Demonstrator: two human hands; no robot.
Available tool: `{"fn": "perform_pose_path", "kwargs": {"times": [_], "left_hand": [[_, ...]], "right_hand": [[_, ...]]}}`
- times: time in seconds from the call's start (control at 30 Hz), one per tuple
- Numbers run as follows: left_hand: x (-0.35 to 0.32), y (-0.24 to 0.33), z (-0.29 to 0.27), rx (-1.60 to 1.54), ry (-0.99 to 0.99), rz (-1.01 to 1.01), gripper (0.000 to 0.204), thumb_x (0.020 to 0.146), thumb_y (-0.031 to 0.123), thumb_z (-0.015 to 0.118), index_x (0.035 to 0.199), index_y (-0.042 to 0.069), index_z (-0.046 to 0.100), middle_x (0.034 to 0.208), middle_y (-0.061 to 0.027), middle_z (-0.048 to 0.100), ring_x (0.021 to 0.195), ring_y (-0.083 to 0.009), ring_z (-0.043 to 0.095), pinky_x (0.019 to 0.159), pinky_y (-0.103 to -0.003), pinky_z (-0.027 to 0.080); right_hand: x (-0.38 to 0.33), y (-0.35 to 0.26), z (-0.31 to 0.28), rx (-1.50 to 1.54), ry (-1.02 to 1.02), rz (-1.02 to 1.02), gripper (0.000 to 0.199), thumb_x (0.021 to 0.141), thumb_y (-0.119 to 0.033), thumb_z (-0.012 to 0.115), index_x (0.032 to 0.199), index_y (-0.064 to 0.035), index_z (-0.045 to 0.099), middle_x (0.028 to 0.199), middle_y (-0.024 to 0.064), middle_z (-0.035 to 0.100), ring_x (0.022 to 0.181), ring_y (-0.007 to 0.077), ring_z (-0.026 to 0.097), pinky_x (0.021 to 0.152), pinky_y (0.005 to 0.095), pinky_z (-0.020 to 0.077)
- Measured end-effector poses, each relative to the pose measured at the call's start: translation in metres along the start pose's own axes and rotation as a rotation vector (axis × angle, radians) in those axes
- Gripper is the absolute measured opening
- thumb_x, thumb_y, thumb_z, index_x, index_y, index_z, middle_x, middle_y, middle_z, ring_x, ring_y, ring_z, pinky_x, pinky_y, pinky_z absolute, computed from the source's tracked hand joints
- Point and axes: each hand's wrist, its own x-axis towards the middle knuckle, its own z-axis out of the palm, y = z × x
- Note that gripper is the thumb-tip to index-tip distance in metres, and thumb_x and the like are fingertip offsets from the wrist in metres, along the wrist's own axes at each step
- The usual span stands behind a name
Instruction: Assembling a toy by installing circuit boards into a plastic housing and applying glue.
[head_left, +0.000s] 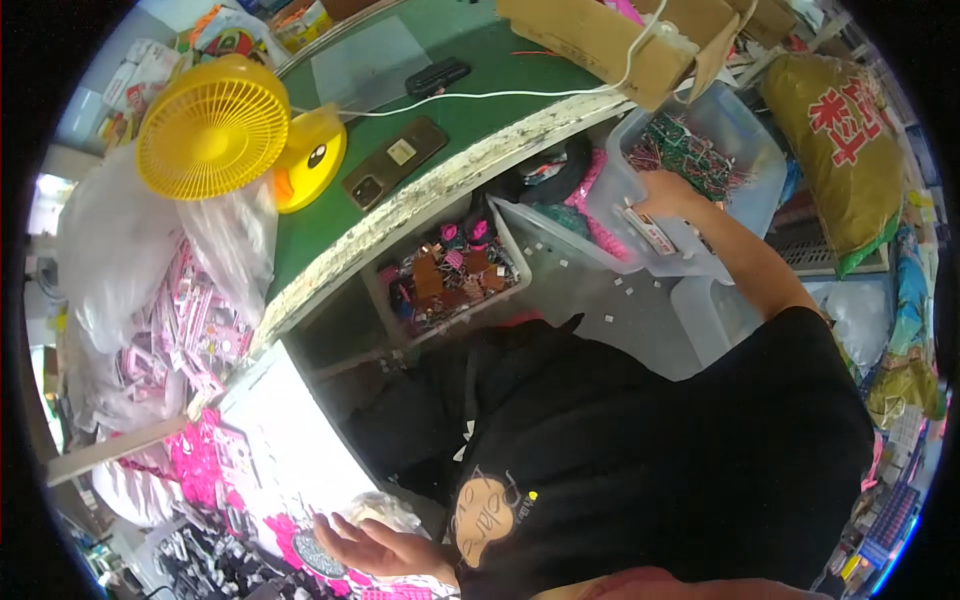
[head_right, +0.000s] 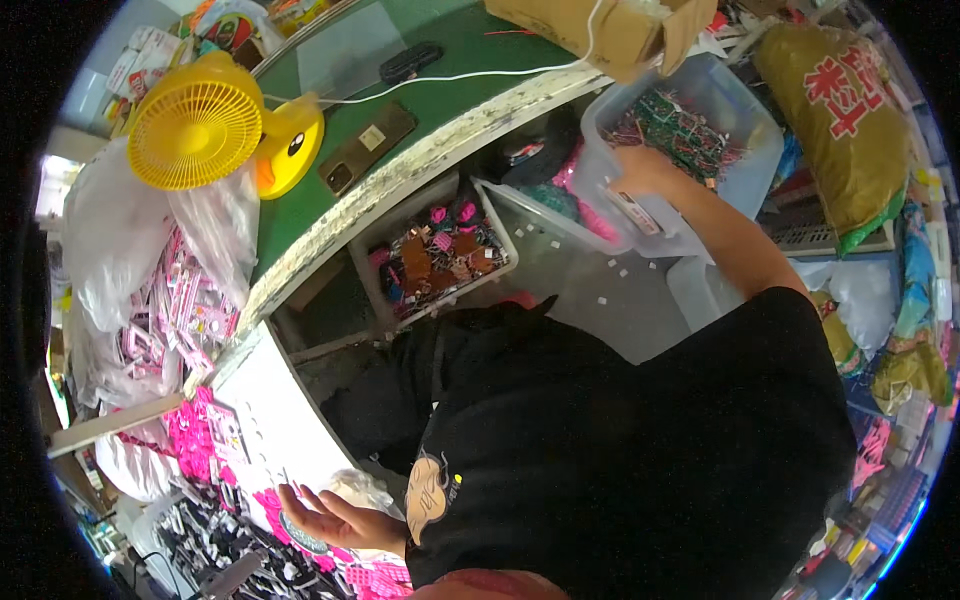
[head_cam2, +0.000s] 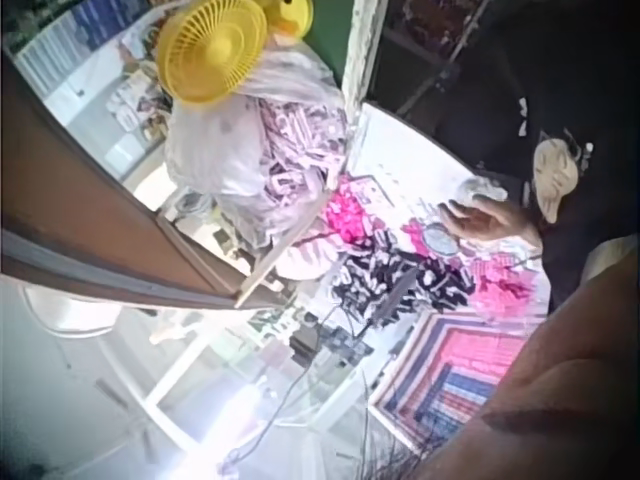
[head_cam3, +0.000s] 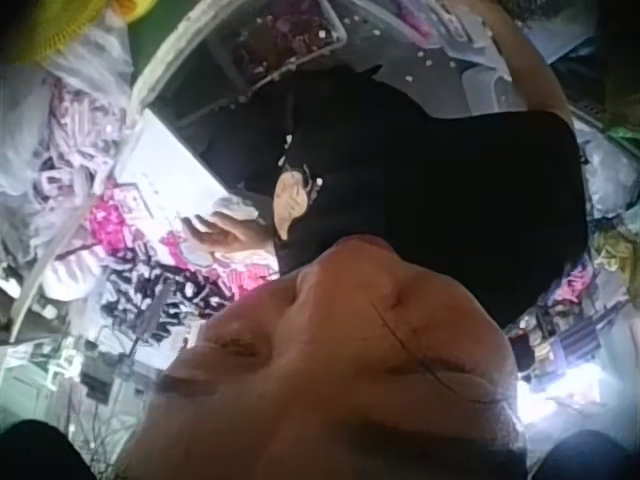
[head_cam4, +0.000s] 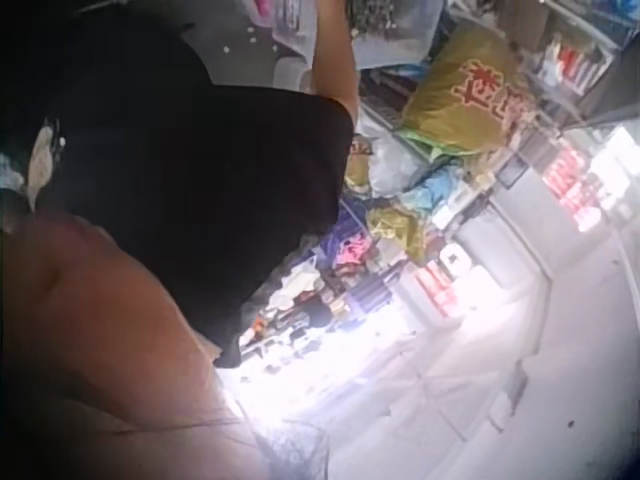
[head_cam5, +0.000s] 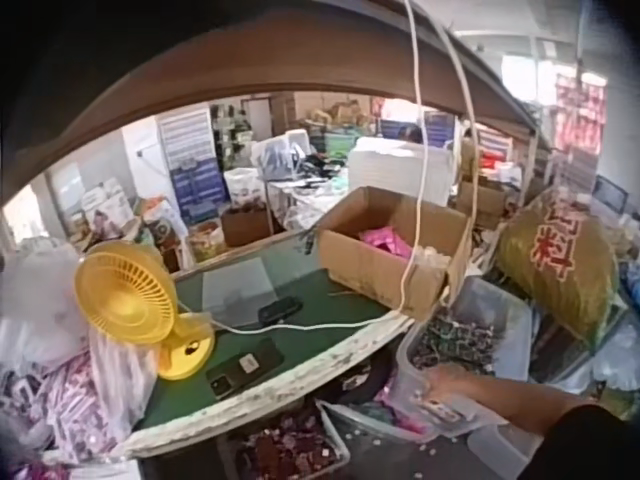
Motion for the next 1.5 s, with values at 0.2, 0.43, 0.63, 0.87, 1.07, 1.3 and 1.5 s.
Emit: {"fn": "perform_pose_path", "kwargs": {"times": [0.2,0.43,0.63,0.87,1.07,1.3,1.5], "left_hand": [[-0.033,-0.033,-0.031,0.043,0.076,-0.181,0.037,0.101,0.019,0.052,0.133,-0.001,0.052,0.133,-0.0154,0.055,0.125,-0.0261,0.053,0.108,-0.043,0.043],[-0.025,-0.037,-0.035,0.004,0.091,-0.187,0.032,0.100,0.015,0.052,0.127,-0.002,0.055,0.128,-0.0159,0.057,0.119,-0.0270,0.056,0.102,-0.042,0.047],[-0.019,-0.023,-0.031,-0.004,0.095,-0.215,0.028,0.103,0.013,0.051,0.126,-0.002,0.058,0.126,-0.0148,0.060,0.120,-0.0253,0.057,0.105,-0.038,0.045],[-0.011,-0.014,-0.014,-0.055,0.003,-0.159,0.027,0.099,0.012,0.053,0.119,-0.005,0.060,0.123,-0.0141,0.058,0.110,-0.0247,0.058,0.100,-0.038,0.047],[-0.019,-0.031,-0.013,-0.067,-0.062,-0.127,0.022,0.101,0.009,0.053,0.117,-0.003,0.063,0.111,-0.0127,0.066,0.105,-0.0217,0.061,0.095,-0.034,0.047],[-0.025,-0.027,-0.011,-0.099,-0.041,-0.131,0.021,0.100,0.008,0.053,0.113,-0.004,0.064,0.105,-0.0115,0.067,0.098,-0.0199,0.062,0.091,-0.033,0.047],[-0.039,-0.040,-0.016,-0.168,-0.020,-0.174,0.020,0.100,0.007,0.053,0.112,-0.005,0.064,0.104,-0.0107,0.067,0.097,-0.0186,0.061,0.090,-0.031,0.047]], "right_hand": [[-0.007,-0.022,-0.027,0.062,-0.095,-0.246,0.051,0.064,-0.038,0.076,0.096,0.0002,0.070,0.088,0.0255,0.069,0.088,0.0399,0.068,0.080,0.0449,0.0535],[0.002,-0.108,0.032,0.126,0.001,-0.276,0.051,0.066,-0.043,0.079,0.078,0.0057,0.069,0.079,0.0258,0.068,0.078,0.0387,0.070,0.073,0.0457,0.0550],[0.023,-0.222,0.034,0.152,-0.079,-0.188,0.054,0.074,-0.049,0.075,0.075,0.0048,0.071,0.080,0.0220,0.070,0.078,0.0350,0.071,0.074,0.0453,0.0567],[0.022,-0.160,0.051,1.089,-0.406,-0.133,0.061,0.092,-0.059,0.057,0.110,-0.0022,0.069,0.083,0.0123,0.072,0.066,0.0175,0.070,0.057,0.0291,0.0567],[0.048,0.031,0.084,0.809,-0.317,0.072,0.048,0.088,-0.049,0.065,0.078,-0.0016,0.066,0.068,0.0104,0.063,0.049,0.0176,0.058,0.041,0.0301,0.0437],[0.022,-0.005,0.120,0.728,-0.435,0.211,0.055,0.080,-0.050,0.075,0.107,-0.0031,0.062,0.097,0.0106,0.061,0.084,0.0192,0.063,0.065,0.0370,0.0548],[0.016,-0.016,0.103,0.713,-0.534,0.271,0.075,0.075,-0.057,0.077,0.121,-0.0014,0.057,0.116,0.0155,0.056,0.100,0.0273,0.061,0.081,0.0451,0.0514]]}}
